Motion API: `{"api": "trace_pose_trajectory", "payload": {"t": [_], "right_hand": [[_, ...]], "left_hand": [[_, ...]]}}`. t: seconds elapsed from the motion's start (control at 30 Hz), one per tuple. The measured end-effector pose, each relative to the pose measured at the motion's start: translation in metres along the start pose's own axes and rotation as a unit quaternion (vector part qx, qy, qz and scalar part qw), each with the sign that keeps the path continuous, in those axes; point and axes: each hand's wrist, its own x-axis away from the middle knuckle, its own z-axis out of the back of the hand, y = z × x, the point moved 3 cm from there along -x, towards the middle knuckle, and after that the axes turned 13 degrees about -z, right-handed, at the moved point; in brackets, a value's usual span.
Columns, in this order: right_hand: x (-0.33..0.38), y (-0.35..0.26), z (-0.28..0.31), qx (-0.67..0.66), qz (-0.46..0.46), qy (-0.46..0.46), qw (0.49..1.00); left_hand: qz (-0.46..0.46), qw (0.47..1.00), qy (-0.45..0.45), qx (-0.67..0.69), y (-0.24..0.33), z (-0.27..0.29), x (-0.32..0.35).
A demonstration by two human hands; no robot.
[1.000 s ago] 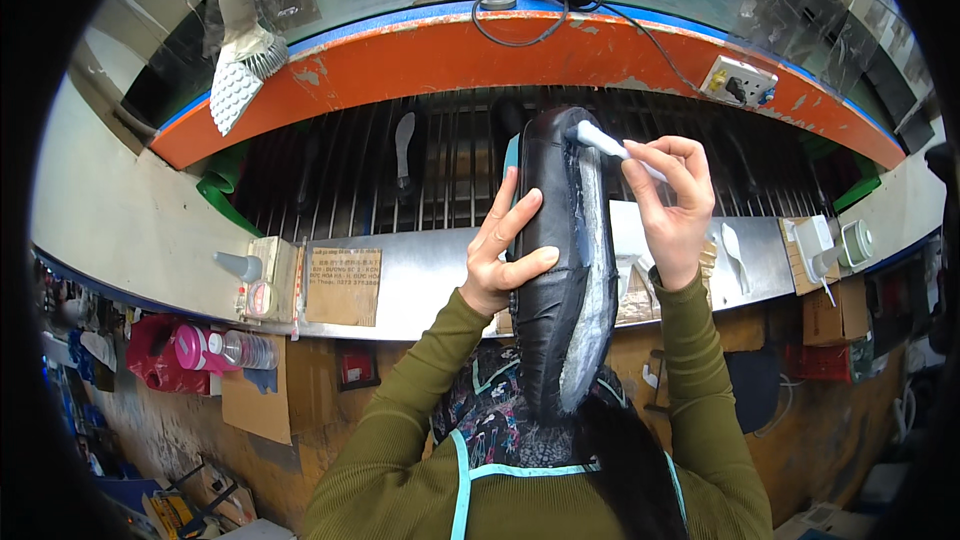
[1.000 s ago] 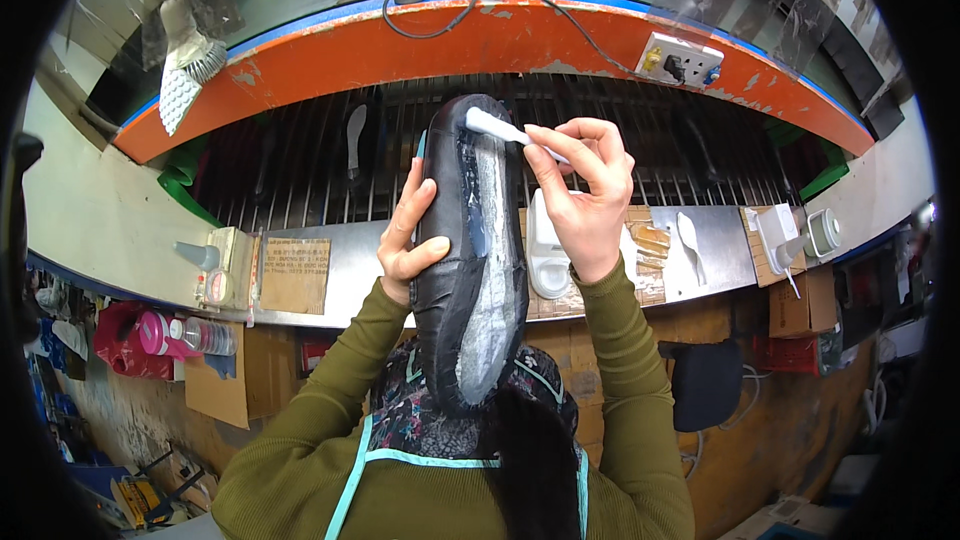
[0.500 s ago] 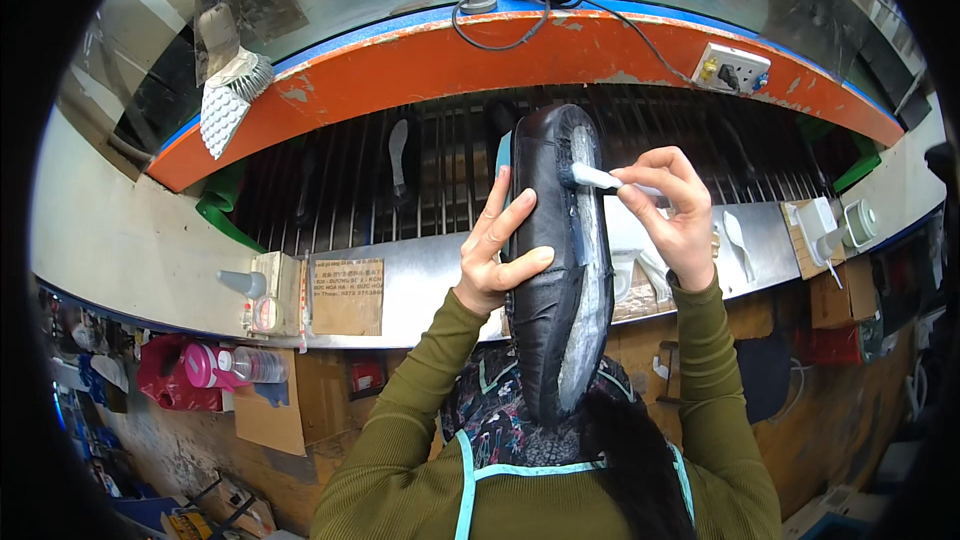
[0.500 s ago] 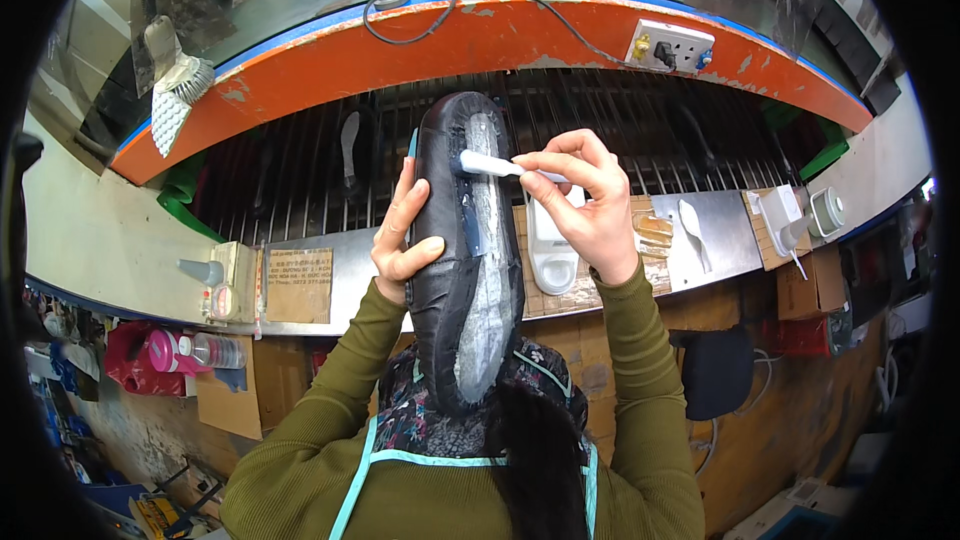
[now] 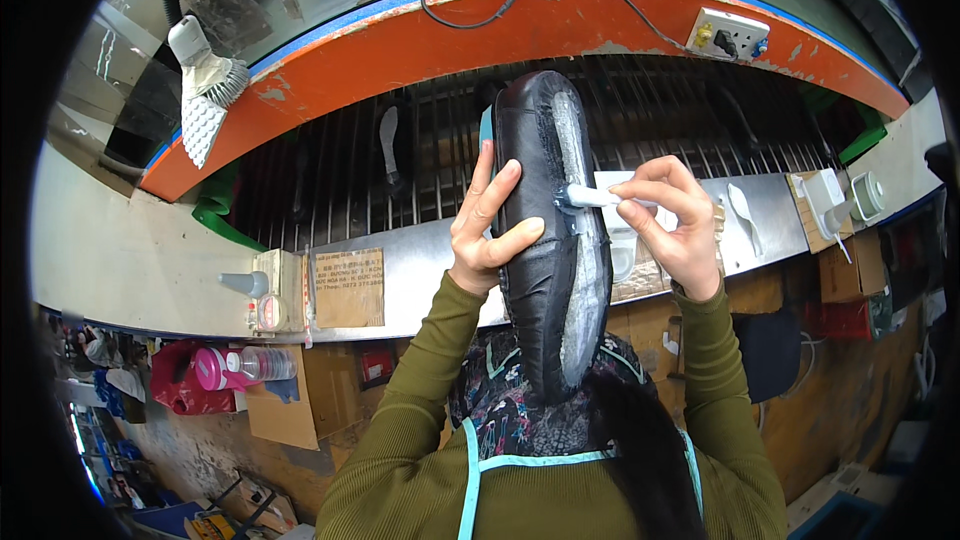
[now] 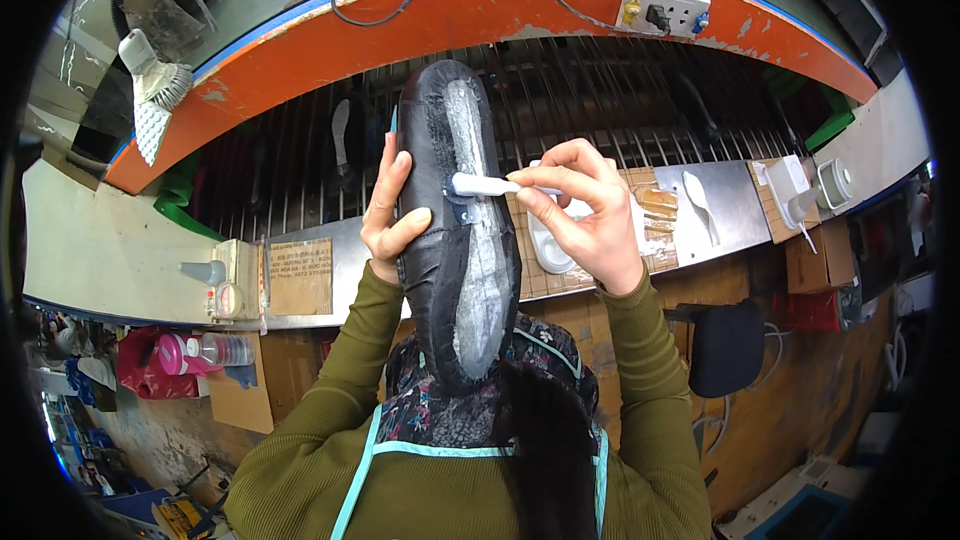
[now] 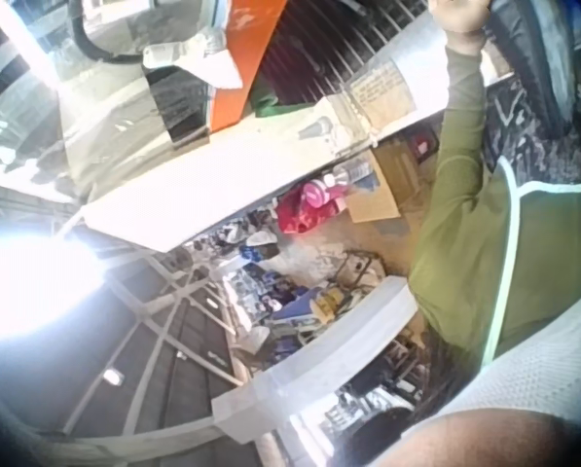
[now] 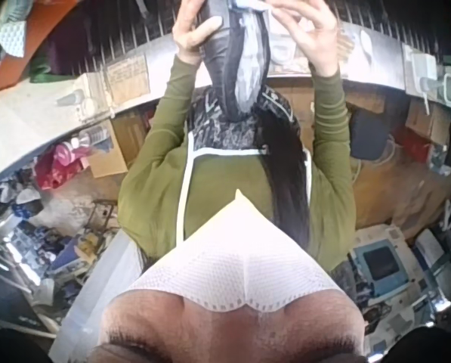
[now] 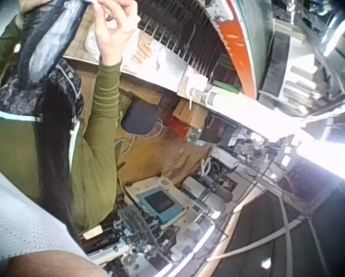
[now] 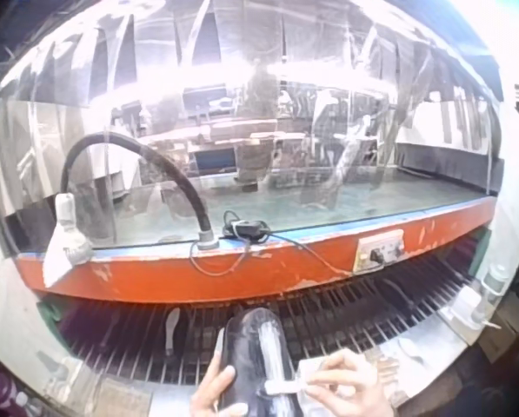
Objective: The person holds a black shoe and uses a small brush to apply a white substance along the sole and side edges. The person repeatedly rotates the shoe to access different areas and continues brushing the same regions multiple times.
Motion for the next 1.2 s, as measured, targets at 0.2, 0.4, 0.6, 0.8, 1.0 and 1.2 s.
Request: {"api": "trace_pose_trajectory", "payload": {"t": [0.2,0.4,0.6,0.8,1.0,1.2], "right_hand": [[0.009,-0.003,0.004,-0.008,-0.025,-0.028,0.999],[0.007,-0.002,0.011,-0.049,0.020,-0.068,0.996],[0.019,0.009,0.006,-0.021,-0.068,0.085,0.994],[0.072,0.013,-0.005,-0.155,-0.224,0.012,0.962],[0.082,0.007,-0.014,-0.076,-0.161,0.057,0.982],[0.063,0.002,-0.020,-0.018,-0.101,0.092,0.990]], "left_hand": [[-0.012,1.000,0.003,-0.017,-0.004,-0.004,-0.002],[0.001,1.000,0.001,-0.011,-0.008,-0.007,-0.005],[-0.016,0.999,0.019,-0.048,-0.010,-0.016,-0.001],[-0.004,0.990,-0.012,-0.139,-0.004,-0.013,0.008],[-0.001,0.987,-0.026,-0.157,0.000,-0.009,0.015],[-0.008,0.985,-0.038,-0.166,0.006,-0.002,0.016]]}}
